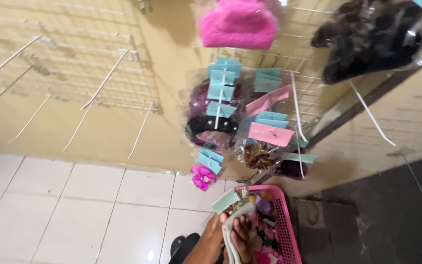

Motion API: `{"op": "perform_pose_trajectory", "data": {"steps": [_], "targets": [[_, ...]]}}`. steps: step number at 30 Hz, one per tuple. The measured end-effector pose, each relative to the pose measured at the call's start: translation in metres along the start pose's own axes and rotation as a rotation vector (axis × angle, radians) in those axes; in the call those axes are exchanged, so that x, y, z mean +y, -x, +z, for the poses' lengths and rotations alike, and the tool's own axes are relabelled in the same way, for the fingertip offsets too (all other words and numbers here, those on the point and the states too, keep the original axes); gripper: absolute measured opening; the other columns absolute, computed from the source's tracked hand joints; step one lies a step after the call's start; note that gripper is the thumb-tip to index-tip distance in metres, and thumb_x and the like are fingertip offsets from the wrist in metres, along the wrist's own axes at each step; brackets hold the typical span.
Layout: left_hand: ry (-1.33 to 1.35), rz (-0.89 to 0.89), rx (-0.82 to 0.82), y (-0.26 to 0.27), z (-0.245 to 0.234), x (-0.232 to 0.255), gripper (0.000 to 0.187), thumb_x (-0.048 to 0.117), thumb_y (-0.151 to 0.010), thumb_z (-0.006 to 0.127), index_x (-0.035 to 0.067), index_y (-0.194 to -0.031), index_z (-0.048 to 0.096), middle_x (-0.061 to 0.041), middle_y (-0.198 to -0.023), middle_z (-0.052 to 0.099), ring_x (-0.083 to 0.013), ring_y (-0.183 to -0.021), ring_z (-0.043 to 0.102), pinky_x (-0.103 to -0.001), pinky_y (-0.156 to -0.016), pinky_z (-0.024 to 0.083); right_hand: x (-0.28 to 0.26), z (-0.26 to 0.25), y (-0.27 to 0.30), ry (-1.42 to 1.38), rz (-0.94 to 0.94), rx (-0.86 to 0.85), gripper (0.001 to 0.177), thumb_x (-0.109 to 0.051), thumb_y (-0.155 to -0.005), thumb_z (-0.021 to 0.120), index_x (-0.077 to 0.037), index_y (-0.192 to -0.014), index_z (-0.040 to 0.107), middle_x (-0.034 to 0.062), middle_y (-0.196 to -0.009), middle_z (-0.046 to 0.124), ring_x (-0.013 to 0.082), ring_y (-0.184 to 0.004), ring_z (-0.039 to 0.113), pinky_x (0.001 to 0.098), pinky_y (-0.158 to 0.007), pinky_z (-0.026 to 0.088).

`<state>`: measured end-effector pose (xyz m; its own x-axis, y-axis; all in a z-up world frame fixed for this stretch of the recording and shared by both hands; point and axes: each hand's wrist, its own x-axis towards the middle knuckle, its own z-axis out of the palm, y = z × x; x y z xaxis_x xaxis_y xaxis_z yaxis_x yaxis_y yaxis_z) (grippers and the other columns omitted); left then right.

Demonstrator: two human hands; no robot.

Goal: The person wipes various packaged hair accessories and headbands with a cloth before hanging them onto a display rack.

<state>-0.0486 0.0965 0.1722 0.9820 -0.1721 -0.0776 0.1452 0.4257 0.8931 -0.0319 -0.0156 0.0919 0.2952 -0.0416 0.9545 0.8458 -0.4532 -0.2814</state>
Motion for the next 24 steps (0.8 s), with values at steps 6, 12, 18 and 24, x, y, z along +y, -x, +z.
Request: {"op": "perform_pose_trajectory", "data": {"steps": [6, 12, 18, 24], "targets": [[0.127, -0.079, 0.235, 0.005, 0.001, -0.018, 0.071, 0.055, -0.100, 0.044, 0.004, -0.150, 0.046, -0.010, -0.134, 0.062, -0.0160, -0.118, 0.057, -0.031, -0.104, 0.044, 0.034, 0.009, 0.023, -0.024, -0.176, -0.119, 0.044, -0.017, -0.105, 0.080, -0.009, -0.137, 0.050, 0.0129, -0.143, 0.061, 0.0260, -0.140, 0.058, 0.0395, -0.121, 0.047], [-0.931, 0.553, 0.216, 0.015, 0.027, 0.028, 0.073, 0.045, -0.113, 0.036, -0.003, -0.165, 0.019, -0.028, -0.172, 0.023, -0.0451, -0.160, 0.023, -0.049, -0.129, 0.019, 0.062, -0.010, 0.102, -0.900, 1.168, -0.384, 0.064, -0.036, -0.101, 0.048, -0.010, -0.155, 0.028, 0.0056, -0.159, 0.035, 0.0156, -0.145, 0.037, 0.0291, -0.117, 0.033], [-0.631, 0.501, 0.038, 0.022, 0.004, 0.086, 0.075, 0.048, -0.115, 0.034, -0.004, -0.165, 0.014, -0.025, -0.175, 0.015, -0.0404, -0.164, 0.018, -0.048, -0.131, 0.016, 0.029, 0.010, 0.028, 0.137, 0.308, -0.515, 0.063, -0.044, -0.100, 0.053, -0.001, -0.145, 0.046, 0.0154, -0.142, 0.053, 0.0320, -0.127, 0.055, 0.0446, -0.108, 0.044], [-0.448, 0.413, -0.174, 0.022, -0.034, 0.117, 0.073, 0.044, -0.113, 0.035, -0.003, -0.166, 0.016, -0.021, -0.176, 0.019, -0.0338, -0.165, 0.015, -0.044, -0.131, 0.012, -0.027, 0.050, -0.079, -0.579, 0.716, -0.150, 0.076, -0.054, -0.106, 0.042, 0.008, -0.150, 0.040, 0.0209, -0.141, 0.052, 0.0366, -0.128, 0.053, 0.0443, -0.109, 0.043]]}}
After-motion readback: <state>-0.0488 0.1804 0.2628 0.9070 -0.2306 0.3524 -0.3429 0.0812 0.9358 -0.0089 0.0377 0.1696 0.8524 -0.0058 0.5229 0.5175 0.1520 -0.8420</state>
